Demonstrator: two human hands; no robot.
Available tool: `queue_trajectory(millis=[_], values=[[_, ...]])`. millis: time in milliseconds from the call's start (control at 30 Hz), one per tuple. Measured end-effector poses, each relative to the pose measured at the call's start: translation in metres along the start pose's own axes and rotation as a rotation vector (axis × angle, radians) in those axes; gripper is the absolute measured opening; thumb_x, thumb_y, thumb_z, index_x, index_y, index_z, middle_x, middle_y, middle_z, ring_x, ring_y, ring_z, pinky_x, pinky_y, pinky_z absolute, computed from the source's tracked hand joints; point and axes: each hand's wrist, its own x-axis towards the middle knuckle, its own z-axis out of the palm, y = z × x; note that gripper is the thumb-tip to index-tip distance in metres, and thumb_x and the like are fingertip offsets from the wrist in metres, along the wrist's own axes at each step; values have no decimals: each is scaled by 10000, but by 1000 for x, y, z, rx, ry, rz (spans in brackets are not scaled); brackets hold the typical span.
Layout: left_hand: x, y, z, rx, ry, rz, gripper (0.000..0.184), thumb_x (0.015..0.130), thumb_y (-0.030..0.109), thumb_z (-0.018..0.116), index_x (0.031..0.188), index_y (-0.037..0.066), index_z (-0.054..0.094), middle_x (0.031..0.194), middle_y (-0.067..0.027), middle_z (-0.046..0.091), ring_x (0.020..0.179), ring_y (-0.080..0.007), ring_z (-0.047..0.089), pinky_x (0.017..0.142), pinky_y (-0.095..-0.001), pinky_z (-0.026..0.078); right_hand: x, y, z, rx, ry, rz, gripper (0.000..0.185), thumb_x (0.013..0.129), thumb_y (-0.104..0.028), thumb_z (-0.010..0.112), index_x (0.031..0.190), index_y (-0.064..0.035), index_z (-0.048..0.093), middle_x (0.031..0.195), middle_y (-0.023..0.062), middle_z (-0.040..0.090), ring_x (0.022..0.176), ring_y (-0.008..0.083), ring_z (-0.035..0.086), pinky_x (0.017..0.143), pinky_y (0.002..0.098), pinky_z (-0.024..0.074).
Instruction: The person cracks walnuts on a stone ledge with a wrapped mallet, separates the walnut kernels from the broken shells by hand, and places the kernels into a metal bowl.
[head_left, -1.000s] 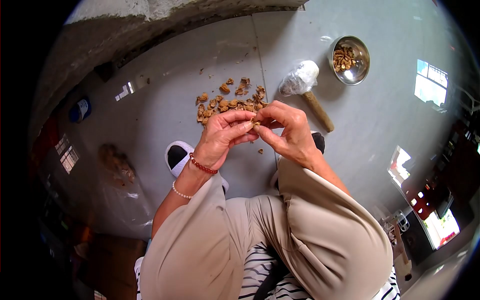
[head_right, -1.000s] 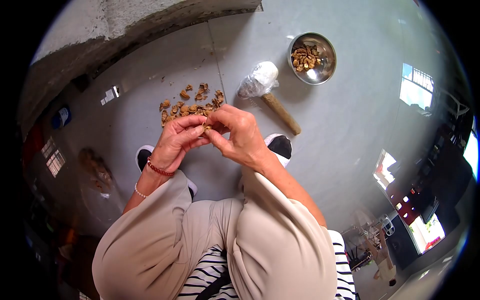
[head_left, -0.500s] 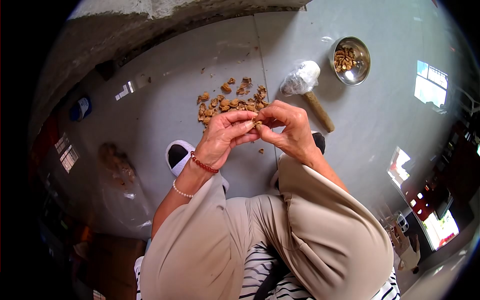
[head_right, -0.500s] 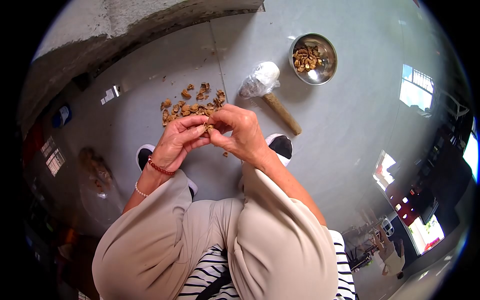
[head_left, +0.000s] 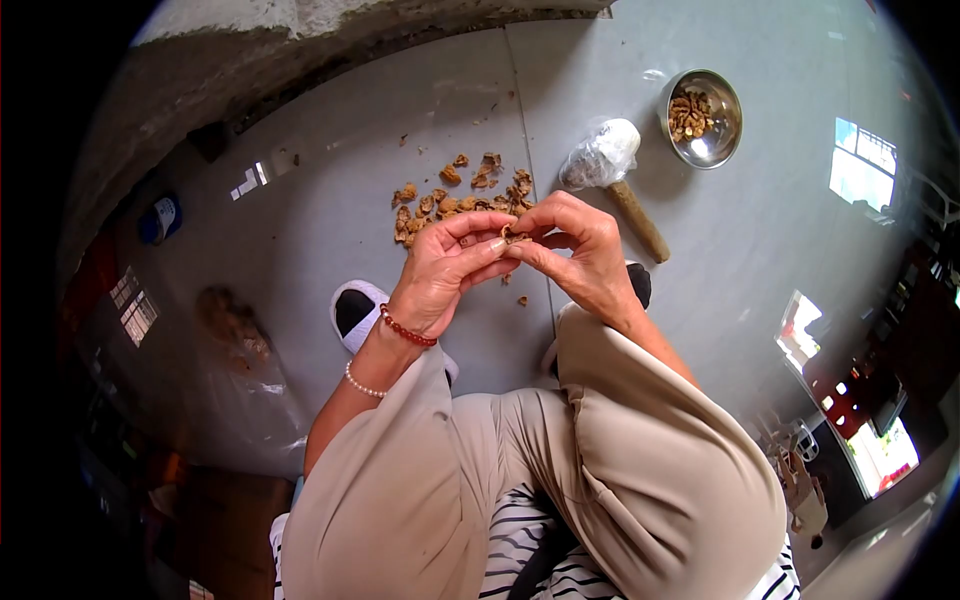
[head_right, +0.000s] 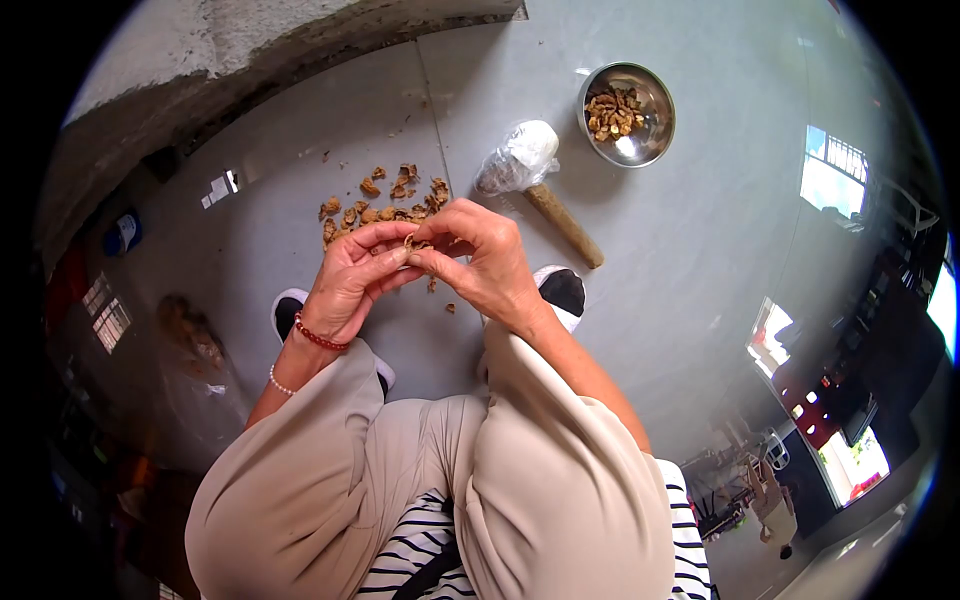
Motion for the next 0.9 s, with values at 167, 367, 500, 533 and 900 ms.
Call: queue_trajectory(millis=[167, 367, 500, 533, 900], values=[[2, -1, -2, -113, -3, -49, 266, 892, 80, 556, 1141, -12, 562, 1015, -96, 632, 887, -137, 633, 832, -270, 529, -4, -4, 1, 22, 97, 33, 236, 728, -7, 717, 947, 10, 633, 831, 74, 617, 738, 140, 639, 662, 249, 552], [2, 1, -5, -168, -6, -69, 294, 902, 91, 540, 1171, -28, 530, 1047, -120, 617, 893, -139, 630, 841, -258, 530, -11, -9, -21, -69, 279, 19, 220, 727, 23, 710, 929, 1, 627, 815, 46, 608, 742, 100, 621, 672, 235, 545], [3, 0, -7, -130, 14, -52, 309, 903, 113, 547, 1178, -27, 526, 1043, -113, 615, 883, -132, 628, 833, -256, 536, -7, 3, -68, -192, 647, -39, 102, 791, -14, 678, 875, -16, 620, 788, 9, 601, 674, 71, 575, 599, 203, 483], [2, 0, -6, -98, 39, -40, 305, 899, 117, 558, 1169, -23, 535, 1034, -108, 615, 866, -127, 629, 822, -253, 538, -5, 5, -82, -230, 723, -43, 113, 794, -35, 687, 886, -23, 623, 784, 3, 603, 669, 68, 571, 589, 199, 475], [-2, -5, -1, 564, 290, 267, 186, 854, 52, 607, 1021, -16, 649, 832, -38, 646, 661, -85, 609, 555, -191, 512, 8, -5, -81, -577, 776, -230, 208, 785, -21, 668, 983, -83, 656, 1025, 61, 560, 910, 150, 575, 629, 244, 536]])
